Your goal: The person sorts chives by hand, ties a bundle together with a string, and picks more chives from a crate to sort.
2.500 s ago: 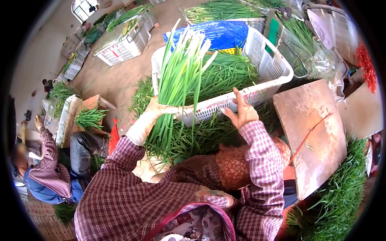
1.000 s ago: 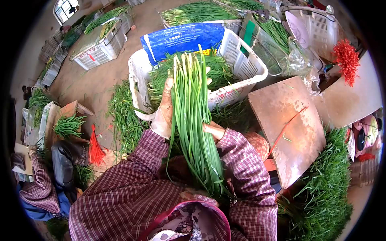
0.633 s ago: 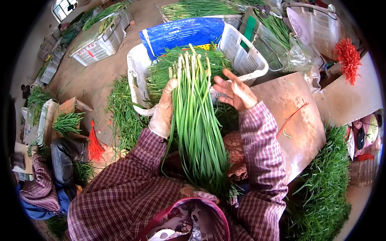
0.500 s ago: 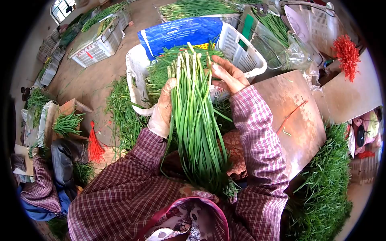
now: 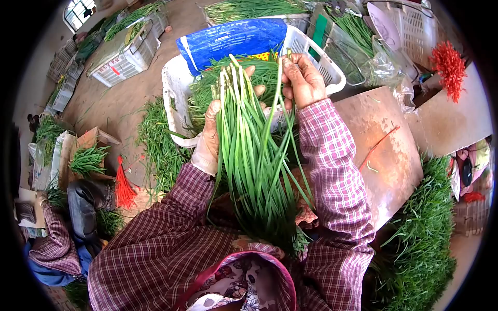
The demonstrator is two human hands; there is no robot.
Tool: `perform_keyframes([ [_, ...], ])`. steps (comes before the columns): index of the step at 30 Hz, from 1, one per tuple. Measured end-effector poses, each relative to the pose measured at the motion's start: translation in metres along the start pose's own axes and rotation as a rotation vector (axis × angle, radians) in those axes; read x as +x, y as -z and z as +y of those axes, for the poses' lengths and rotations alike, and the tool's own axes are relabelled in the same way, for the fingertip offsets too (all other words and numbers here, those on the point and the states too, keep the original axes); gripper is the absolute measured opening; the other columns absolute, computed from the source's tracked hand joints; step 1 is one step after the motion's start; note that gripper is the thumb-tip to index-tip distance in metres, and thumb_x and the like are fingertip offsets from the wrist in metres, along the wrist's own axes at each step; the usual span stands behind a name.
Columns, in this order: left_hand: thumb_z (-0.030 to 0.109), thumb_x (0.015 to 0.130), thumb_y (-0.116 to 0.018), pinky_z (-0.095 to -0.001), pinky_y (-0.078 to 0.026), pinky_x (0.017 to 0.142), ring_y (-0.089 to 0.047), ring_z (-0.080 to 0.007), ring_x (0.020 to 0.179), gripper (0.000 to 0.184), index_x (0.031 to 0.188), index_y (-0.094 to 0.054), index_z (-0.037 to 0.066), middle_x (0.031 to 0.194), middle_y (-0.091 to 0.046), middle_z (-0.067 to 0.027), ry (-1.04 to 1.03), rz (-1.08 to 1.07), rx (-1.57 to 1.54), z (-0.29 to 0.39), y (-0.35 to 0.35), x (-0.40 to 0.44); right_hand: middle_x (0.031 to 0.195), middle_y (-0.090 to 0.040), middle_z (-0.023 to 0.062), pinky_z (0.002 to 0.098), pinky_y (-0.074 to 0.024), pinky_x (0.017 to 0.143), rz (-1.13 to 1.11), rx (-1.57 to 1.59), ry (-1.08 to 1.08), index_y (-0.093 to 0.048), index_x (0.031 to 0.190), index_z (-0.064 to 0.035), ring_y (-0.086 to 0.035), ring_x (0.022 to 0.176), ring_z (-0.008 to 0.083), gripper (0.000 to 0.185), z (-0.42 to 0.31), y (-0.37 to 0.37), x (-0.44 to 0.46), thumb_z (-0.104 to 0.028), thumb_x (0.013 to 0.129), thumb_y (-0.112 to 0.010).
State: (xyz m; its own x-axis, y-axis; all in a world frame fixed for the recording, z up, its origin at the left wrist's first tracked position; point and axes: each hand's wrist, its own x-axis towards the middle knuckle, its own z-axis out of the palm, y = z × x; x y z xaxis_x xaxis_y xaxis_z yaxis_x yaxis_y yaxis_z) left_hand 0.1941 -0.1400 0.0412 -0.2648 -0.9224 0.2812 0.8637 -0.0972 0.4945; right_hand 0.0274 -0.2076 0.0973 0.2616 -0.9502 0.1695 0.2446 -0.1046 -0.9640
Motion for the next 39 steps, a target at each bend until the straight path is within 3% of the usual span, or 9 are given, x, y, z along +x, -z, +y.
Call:
perform_keyframes([
  [4, 0.036, 0.072, -0.072, -0.0358, -0.055, 0.084, -0.062, -0.0211, 0.097, 0.091, 0.144, -0.023, 0.008, 0.125, -0.052, -0.0185, 0.017, -0.034, 0.006, -0.002, 0.017, 0.007, 0.066, -0.053, -0.0054, 0.0168, -0.0237, 0.034, -0.042, -0.037, -0.197, -0.056, 0.103, -0.0097, -0.034, 0.039, 0.0013, 0.015, 0.0, -0.008, -0.007, -0.02, 0.096, -0.047],
  [11, 0.036, 0.073, -0.071, -0.0319, -0.055, 0.081, -0.061, -0.0188, 0.096, 0.088, 0.143, -0.026, 0.009, 0.124, -0.053, -0.0168, -0.001, -0.021, -0.029, -0.005, 0.017, 0.007, 0.071, -0.06, -0.0027, 0.0203, -0.031, 0.039, -0.164, 0.28, -0.307, -0.06, 0.104, -0.0086, -0.042, 0.047, 0.0031, 0.037, 0.01, -0.004, -0.008, -0.041, 0.097, -0.043],
  [19, 0.035, 0.074, -0.069, -0.0348, -0.054, 0.085, -0.06, -0.0221, 0.101, 0.087, 0.144, -0.024, 0.009, 0.125, -0.052, -0.0167, -0.01, 0.019, 0.022, -0.002, 0.011, 0.005, 0.071, -0.058, -0.0013, 0.0208, -0.043, 0.057, -0.211, -0.151, -0.143, -0.06, 0.094, -0.0042, -0.049, 0.058, 0.0056, 0.031, 0.003, 0.005, -0.004, -0.034, 0.094, -0.052],
  [22, 0.044, 0.074, -0.067, -0.0369, -0.05, 0.092, -0.053, -0.0246, 0.113, 0.09, 0.143, -0.024, 0.007, 0.131, -0.046, -0.0149, -0.028, -0.003, 0.123, -0.006, 0.016, 0.011, 0.071, -0.064, 0.0047, 0.0314, -0.0513, 0.065, -0.125, -0.498, 0.226, -0.058, 0.097, -0.0022, -0.062, 0.064, 0.0179, 0.04, 0.01, -0.006, -0.005, -0.039, 0.083, -0.066],
  [25, 0.052, 0.073, -0.066, -0.0391, -0.044, 0.101, -0.042, -0.0278, 0.127, 0.094, 0.143, -0.023, 0.006, 0.138, -0.038, -0.0138, -0.064, 0.018, 0.219, -0.007, 0.019, 0.011, 0.071, -0.065, 0.0079, 0.0356, -0.0513, 0.066, -0.147, -0.952, 0.151, -0.057, 0.098, -0.0022, -0.064, 0.065, 0.0236, 0.047, -0.006, -0.013, -0.01, -0.041, 0.075, -0.072],
  [30, 0.041, 0.073, -0.068, -0.0349, -0.05, 0.093, -0.049, -0.021, 0.117, 0.089, 0.143, -0.025, 0.006, 0.138, -0.04, -0.0089, -0.027, 0.006, 0.147, -0.003, 0.026, 0.012, 0.07, -0.065, 0.0123, 0.0395, -0.0512, 0.066, -0.159, -1.017, 0.224, -0.06, 0.089, -0.004, -0.065, 0.067, 0.029, 0.037, -0.006, -0.009, -0.007, -0.035, 0.074, -0.072],
  [33, 0.03, 0.072, -0.071, -0.0361, -0.051, 0.091, -0.054, -0.0179, 0.111, 0.086, 0.142, -0.027, 0.005, 0.137, -0.042, -0.0093, -0.013, 0.053, 0.01, -0.006, 0.01, 0.006, 0.068, -0.065, 0.0081, 0.0312, -0.0517, 0.058, -0.161, -1.118, 0.293, -0.063, 0.097, -0.0021, -0.064, 0.06, 0.0155, 0.026, -0.004, -0.004, -0.003, -0.02, 0.078, -0.07],
  [36, 0.029, 0.071, -0.071, -0.0387, -0.054, 0.087, -0.059, -0.0217, 0.103, 0.087, 0.142, -0.027, 0.006, 0.131, -0.047, -0.0159, 0.005, 0.072, -0.028, -0.004, 0.005, 0.006, 0.074, -0.065, 0.0131, 0.0412, -0.0521, 0.063, -0.026, -1.163, 0.642, -0.065, 0.089, -0.006, -0.064, 0.068, 0.032, 0.02, -0.005, -0.002, -0.001, -0.024, 0.08, -0.062],
  [39, 0.028, 0.07, -0.072, -0.0382, -0.057, 0.08, -0.064, -0.0261, 0.093, 0.089, 0.143, -0.025, 0.007, 0.123, -0.052, -0.0235, 0.033, 0.115, -0.009, -0.005, 0.004, 0.004, 0.079, -0.065, 0.0129, 0.042, -0.0525, 0.064, -0.039, -1.278, 0.649, -0.065, 0.094, -0.009, -0.064, 0.071, 0.032, 0.021, -0.007, 0.0, 0.003, -0.024, 0.08, -0.061],
])
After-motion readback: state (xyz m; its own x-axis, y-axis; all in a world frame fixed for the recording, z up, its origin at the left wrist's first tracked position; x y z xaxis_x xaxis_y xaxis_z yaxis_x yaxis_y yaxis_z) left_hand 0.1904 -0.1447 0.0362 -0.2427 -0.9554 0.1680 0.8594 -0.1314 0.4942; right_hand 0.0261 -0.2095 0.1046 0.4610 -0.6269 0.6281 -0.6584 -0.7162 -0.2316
